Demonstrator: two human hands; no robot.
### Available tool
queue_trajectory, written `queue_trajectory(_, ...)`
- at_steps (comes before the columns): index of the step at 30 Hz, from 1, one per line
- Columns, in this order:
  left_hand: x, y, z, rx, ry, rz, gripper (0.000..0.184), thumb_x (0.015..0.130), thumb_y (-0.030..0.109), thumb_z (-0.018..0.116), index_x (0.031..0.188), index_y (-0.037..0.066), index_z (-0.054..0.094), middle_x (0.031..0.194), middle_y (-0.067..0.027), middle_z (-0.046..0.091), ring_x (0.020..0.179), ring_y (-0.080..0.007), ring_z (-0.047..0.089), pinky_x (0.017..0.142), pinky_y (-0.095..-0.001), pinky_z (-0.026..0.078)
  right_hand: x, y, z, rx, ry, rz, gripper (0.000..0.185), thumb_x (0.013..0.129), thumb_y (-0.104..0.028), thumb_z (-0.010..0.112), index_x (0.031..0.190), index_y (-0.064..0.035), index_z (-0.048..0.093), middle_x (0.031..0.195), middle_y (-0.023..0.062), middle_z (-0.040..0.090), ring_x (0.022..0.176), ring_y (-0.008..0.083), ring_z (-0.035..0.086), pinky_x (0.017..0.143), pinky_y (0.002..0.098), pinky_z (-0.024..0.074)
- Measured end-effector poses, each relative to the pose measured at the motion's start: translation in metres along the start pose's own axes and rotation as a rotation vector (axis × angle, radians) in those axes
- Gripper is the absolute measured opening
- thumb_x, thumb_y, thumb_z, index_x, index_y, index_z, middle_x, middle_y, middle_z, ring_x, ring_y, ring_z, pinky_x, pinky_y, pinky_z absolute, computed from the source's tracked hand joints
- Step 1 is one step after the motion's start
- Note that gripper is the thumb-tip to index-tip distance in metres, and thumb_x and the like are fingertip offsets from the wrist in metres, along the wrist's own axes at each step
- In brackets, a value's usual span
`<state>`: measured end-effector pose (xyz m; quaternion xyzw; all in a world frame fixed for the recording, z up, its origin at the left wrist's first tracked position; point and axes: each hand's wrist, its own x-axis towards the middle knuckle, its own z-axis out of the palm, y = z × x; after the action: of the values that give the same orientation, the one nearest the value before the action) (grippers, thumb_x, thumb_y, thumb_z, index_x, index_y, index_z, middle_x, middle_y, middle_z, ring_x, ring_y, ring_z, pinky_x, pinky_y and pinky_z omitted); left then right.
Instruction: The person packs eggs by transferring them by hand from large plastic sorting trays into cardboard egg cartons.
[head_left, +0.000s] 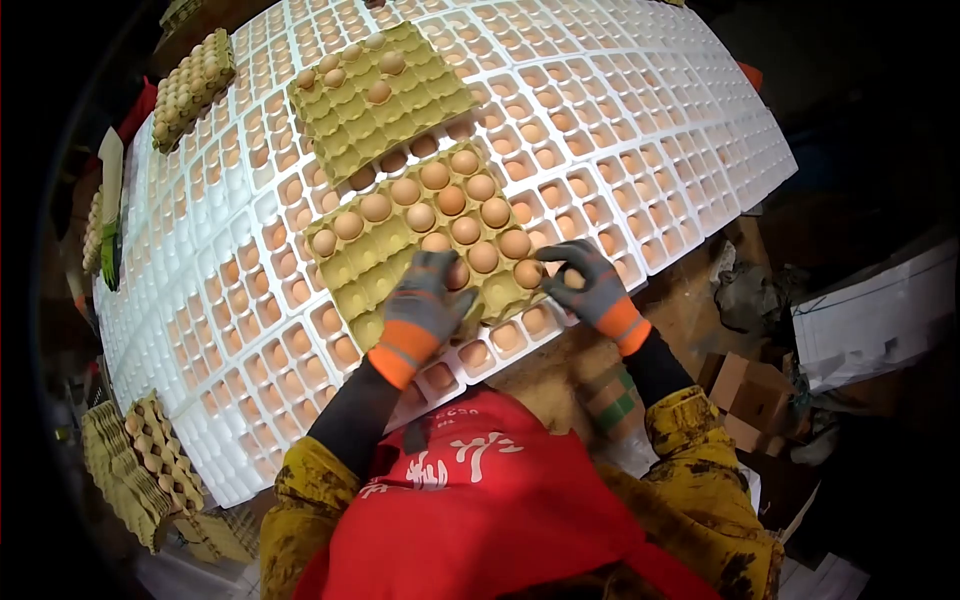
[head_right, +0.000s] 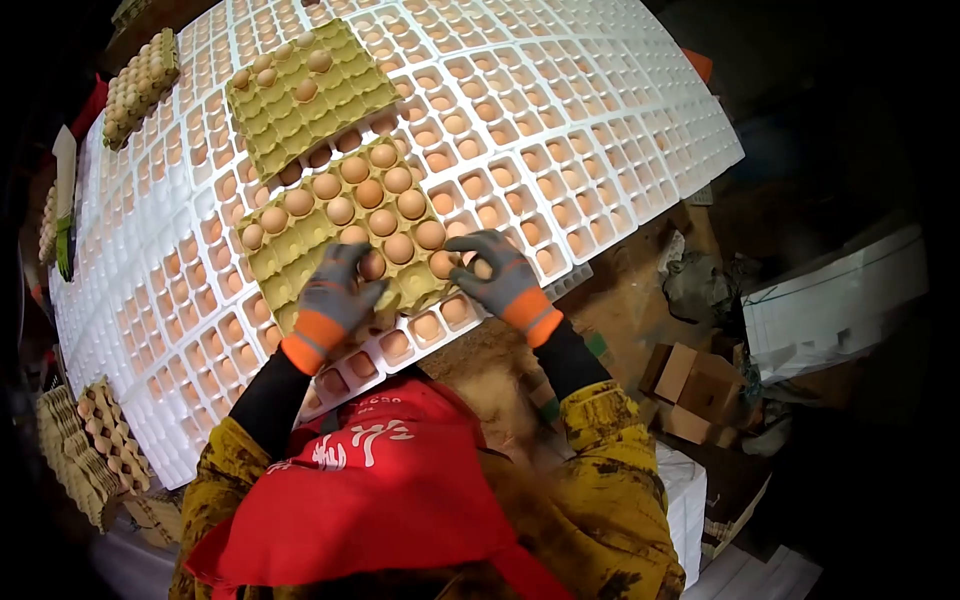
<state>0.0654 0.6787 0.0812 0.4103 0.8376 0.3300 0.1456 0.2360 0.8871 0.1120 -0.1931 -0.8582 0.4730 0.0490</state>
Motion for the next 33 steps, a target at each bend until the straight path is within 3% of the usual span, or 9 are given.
queue_trajectory(5,0.013,-0.005,0.008,0.339,-0.073,0.112,0.051,0.08,0.024,0.076,0.125,0.011,0.056,0.11,-0.0113,0.06,0.089,-0.029,0.066,0.072,-0.0415,0.055,0.016,0.024,0.015,-0.583,-0.086,-0.187,0.048,0.083,-0.015,0.068,0.13,-0.0135,0.058,0.114,0.0092,0.062,0.098,0.0273,0.063,0.08,0.0381,0.0546)
queue_trajectory(8,0.017,-0.02,-0.013,-0.655,-0.211,-0.39,0.047,0.086,0.02,0.07,0.128,0.009,0.054,0.108,-0.0094,0.063,0.084,-0.0218,0.067,0.065,-0.0335,0.055,0.0,0.034,0.01,0.554,0.08,0.201,0.049,0.088,-0.015,0.066,0.135,-0.011,0.054,0.12,0.007,0.063,0.088,0.0181,0.065,0.07,0.0297,0.0548)
queue_trajectory(12,0.018,-0.017,-0.037,-1.471,-0.074,-0.333,0.05,0.098,0.017,0.05,0.146,0.007,0.044,0.117,-0.0134,0.064,0.095,-0.021,0.067,0.07,-0.0286,0.055,-0.001,0.015,-0.006,0.879,0.156,0.197,0.055,0.088,-0.006,0.063,0.141,-0.0064,0.049,0.118,0.0074,0.061,0.083,0.0122,0.064,0.07,0.0278,0.0557)
queue_trajectory(14,0.045,-0.03,-0.032,-1.189,-0.218,-0.285,0.046,0.096,0.025,0.058,0.138,0.007,0.054,0.126,-0.0122,0.059,0.1,-0.0229,0.065,0.072,-0.0327,0.054,0.02,0.018,-0.01,0.586,0.026,0.197,0.051,0.083,-0.006,0.072,0.132,-0.0112,0.06,0.132,0.0052,0.055,0.109,0.021,0.063,0.084,0.0314,0.0571)
queue_trajectory(16,0.048,-0.012,-0.014,-0.211,0.0,0.239,0.044,0.089,0.028,0.067,0.124,0.002,0.062,0.12,-0.0152,0.06,0.096,-0.0261,0.065,0.07,-0.0359,0.053,0.036,0.013,0.001,-0.171,0.081,-0.185,0.049,0.081,-0.016,0.075,0.129,-0.0197,0.063,0.135,0.009,0.055,0.114,0.0285,0.062,0.091,0.038,0.0556)
queue_trajectory(20,0.051,0.012,0.033,0.587,-0.086,0.253,0.024,0.073,0.017,0.069,0.095,0.007,0.065,0.119,-0.0222,0.057,0.095,-0.037,0.062,0.07,-0.0472,0.052,0.056,0.028,0.033,-0.815,0.058,-0.087,0.061,0.077,-0.029,0.078,0.134,-0.0273,0.058,0.141,0.012,0.052,0.117,0.0334,0.061,0.093,0.0427,0.054)
queue_trajectory(26,0.043,0.016,-0.017,0.219,-0.106,0.152,0.034,0.075,0.03,0.074,0.103,0.015,0.065,0.126,-0.0178,0.054,0.101,-0.0355,0.062,0.079,-0.0473,0.055,0.049,0.055,0.03,0.111,0.334,-0.126,0.044,0.086,-0.024,0.075,0.126,-0.0095,0.063,0.118,0.0091,0.065,0.093,0.0216,0.067,0.073,0.0336,0.0554)
queue_trajectory(29,0.004,-0.033,-0.074,-0.082,0.204,0.056,0.052,0.07,0.034,0.084,0.115,0.014,0.066,0.136,-0.022,0.051,0.11,-0.0391,0.062,0.087,-0.0467,0.054,0.048,-0.035,0.031,0.594,0.4,0.254,0.039,0.092,-0.02,0.071,0.127,-0.0058,0.061,0.099,0.0038,0.067,0.064,0.0105,0.06,0.054,0.0226,0.0462)
queue_trajectory(33,-0.059,-0.172,-0.153,-0.119,0.492,-0.195,0.049,0.072,0.023,0.086,0.115,0.01,0.069,0.131,-0.0184,0.055,0.112,-0.0337,0.062,0.09,-0.0425,0.053,0.096,-0.087,0.111,0.303,0.114,-0.049,0.043,0.088,-0.016,0.075,0.126,-0.0041,0.061,0.112,0.0078,0.066,0.095,0.0182,0.064,0.082,0.0317,0.0536)
